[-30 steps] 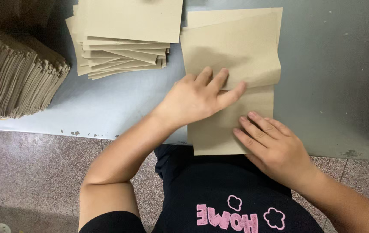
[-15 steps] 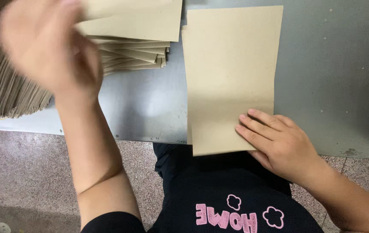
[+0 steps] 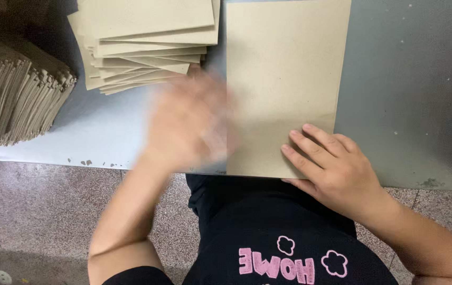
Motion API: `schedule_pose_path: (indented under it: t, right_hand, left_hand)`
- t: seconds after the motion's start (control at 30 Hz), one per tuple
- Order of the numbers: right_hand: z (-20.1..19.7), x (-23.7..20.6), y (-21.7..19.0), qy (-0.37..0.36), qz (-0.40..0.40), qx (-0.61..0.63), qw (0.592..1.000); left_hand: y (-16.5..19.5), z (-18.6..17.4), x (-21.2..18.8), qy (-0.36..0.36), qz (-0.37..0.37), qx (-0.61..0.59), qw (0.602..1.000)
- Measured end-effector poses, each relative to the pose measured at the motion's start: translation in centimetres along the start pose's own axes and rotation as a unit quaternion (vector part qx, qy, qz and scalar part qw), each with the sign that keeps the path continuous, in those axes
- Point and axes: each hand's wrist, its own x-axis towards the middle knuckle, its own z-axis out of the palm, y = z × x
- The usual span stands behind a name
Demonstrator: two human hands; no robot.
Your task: The person folds kraft paper sheets in half at a work table, creasing each fold flat by hand and stacking the folded sheets in a pile beside them, taking new sheets one at a time from a stack on the table.
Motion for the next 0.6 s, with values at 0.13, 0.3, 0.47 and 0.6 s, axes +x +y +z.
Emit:
schedule_pose_path:
  t: [0.13, 0.3, 0.47, 0.6]
  right_hand:
    - [-0.3, 0.1, 0.2, -0.022, 0.001, 0.000, 1.000]
    - [-0.7, 0.2, 1.1, -0.047, -0.007, 0.018, 0.999]
    - [-1.0, 0.6, 2.2, -0.051, -0.002, 0.074, 0.996]
    - [-0.9, 0.4, 1.7, -0.070, -0.008, 0.051, 0.996]
  left_hand:
    - [5.8, 1.5, -0.5, -0.143, 0.083, -0.125, 0.978]
    - [6.5, 1.0, 0.1, -0.124, 0.059, -0.106, 0.985]
    - [5.7, 0.3, 0.6, -0.142, 0.054, -0.134, 0.979]
    - [6.2, 0.6, 0.7, -0.149, 0.066, -0.105, 0.981]
